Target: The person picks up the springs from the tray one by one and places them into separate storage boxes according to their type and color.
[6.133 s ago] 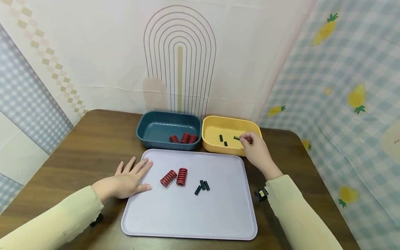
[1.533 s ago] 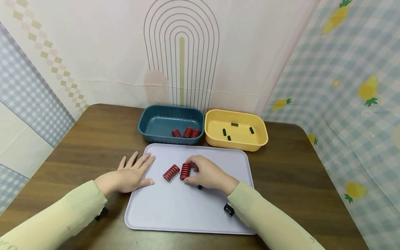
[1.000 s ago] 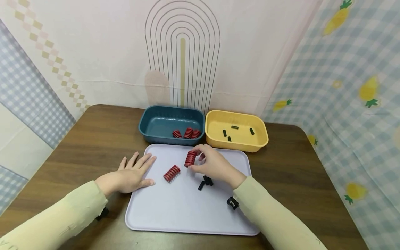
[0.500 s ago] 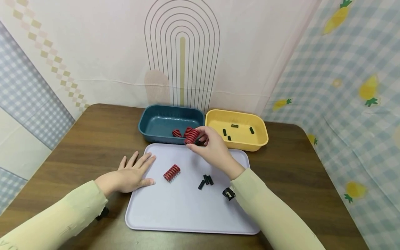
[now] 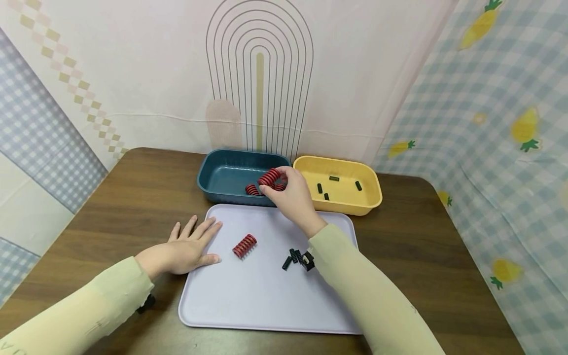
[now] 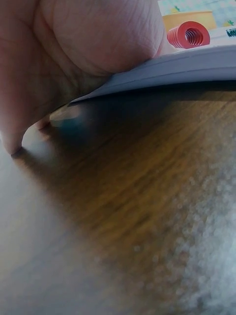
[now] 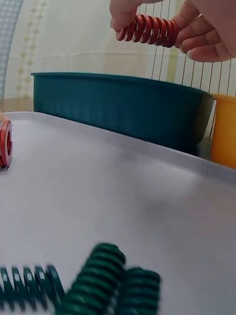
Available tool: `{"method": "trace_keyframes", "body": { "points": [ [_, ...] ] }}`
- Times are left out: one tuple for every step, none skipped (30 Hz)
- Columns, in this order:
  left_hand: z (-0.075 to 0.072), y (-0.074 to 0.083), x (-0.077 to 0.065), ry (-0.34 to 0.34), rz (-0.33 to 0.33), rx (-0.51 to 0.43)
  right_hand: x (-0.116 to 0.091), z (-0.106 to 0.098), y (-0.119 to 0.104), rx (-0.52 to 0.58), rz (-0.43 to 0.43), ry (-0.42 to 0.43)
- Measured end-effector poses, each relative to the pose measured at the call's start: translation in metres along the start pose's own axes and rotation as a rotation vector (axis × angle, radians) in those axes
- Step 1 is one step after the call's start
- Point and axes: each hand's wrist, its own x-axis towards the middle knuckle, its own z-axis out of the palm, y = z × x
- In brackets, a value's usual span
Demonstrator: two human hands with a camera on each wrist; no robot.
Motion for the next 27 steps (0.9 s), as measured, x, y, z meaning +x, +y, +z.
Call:
{"method": "trace_keyframes", "body": {
  "points": [
    [0.000,0.000,0.000,0.001,0.000,0.000,0.002,0.002,0.001,-0.002,0.009,0.000],
    [0.000,0.000,-0.001,0.001,0.000,0.000,0.004,0.005,0.001,-0.005,0.016,-0.001],
    [-0.001,0.000,-0.001,0.001,-0.001,0.000,0.006,0.007,0.002,-0.007,0.024,-0.003],
    [-0.001,0.001,-0.001,0.002,0.000,0.000,0.008,0.009,0.003,-0.009,0.035,-0.007],
    [-0.001,0.001,-0.001,0.002,0.000,-0.001,0.009,0.011,0.004,-0.006,0.044,-0.011],
    [-0.001,0.001,-0.002,0.002,0.000,-0.001,0.010,0.013,0.005,-0.006,0.053,-0.015],
    [-0.001,0.001,-0.002,0.002,-0.001,-0.001,0.011,0.015,0.006,-0.003,0.060,-0.018],
    [-0.001,0.001,-0.002,0.002,0.000,-0.001,0.012,0.016,0.007,-0.002,0.065,-0.020],
    [-0.001,0.001,-0.002,0.003,0.001,-0.001,0.013,0.017,0.009,-0.001,0.070,-0.024],
    [-0.001,0.001,-0.002,0.004,0.002,-0.001,0.014,0.018,0.010,-0.003,0.074,-0.027],
    [-0.001,0.001,-0.002,0.004,0.003,0.000,0.015,0.019,0.010,-0.010,0.076,-0.031],
    [-0.001,0.001,-0.001,0.004,0.004,0.000,0.015,0.020,0.011,-0.018,0.078,-0.035],
    [-0.001,0.001,-0.001,0.004,0.004,0.000,0.016,0.021,0.012,-0.029,0.078,-0.040],
    [-0.001,0.001,-0.001,0.005,0.005,0.001,0.017,0.021,0.012,-0.040,0.077,-0.047],
    [-0.001,0.001,-0.001,0.007,0.005,0.001,0.017,0.022,0.013,-0.052,0.077,-0.051],
    [-0.001,0.001,-0.001,0.008,0.006,0.000,0.017,0.022,0.013,-0.061,0.076,-0.056],
    [-0.001,0.001,-0.001,0.009,0.007,-0.002,0.018,0.023,0.012,-0.068,0.075,-0.061],
    [0.000,0.001,0.000,0.009,0.007,-0.002,0.018,0.023,0.012,-0.073,0.075,-0.067],
    [0.000,0.001,0.000,0.008,0.007,-0.002,0.018,0.023,0.012,-0.078,0.075,-0.070],
    [0.000,0.000,0.001,0.006,0.007,-0.002,0.018,0.024,0.012,-0.080,0.076,-0.076],
    [0.001,0.000,0.002,0.002,0.004,-0.001,0.018,0.024,0.012,-0.081,0.077,-0.080],
    [0.001,0.000,0.002,0.001,0.004,-0.002,0.018,0.024,0.012,-0.084,0.078,-0.086],
    [0.002,-0.001,0.003,0.001,0.004,-0.002,0.019,0.024,0.012,-0.086,0.080,-0.089],
    [0.002,-0.001,0.003,-0.003,0.001,0.000,0.019,0.025,0.012,-0.090,0.083,-0.094],
    [0.002,-0.001,0.003,-0.006,-0.003,0.001,0.019,0.025,0.012,-0.093,0.085,-0.098],
    [0.003,-0.002,0.004,-0.008,-0.005,0.003,0.019,0.025,0.011,-0.097,0.088,-0.102],
    [0.004,-0.002,0.004,-0.006,-0.005,0.003,0.019,0.025,0.011,-0.101,0.092,-0.105]
  ]
}}
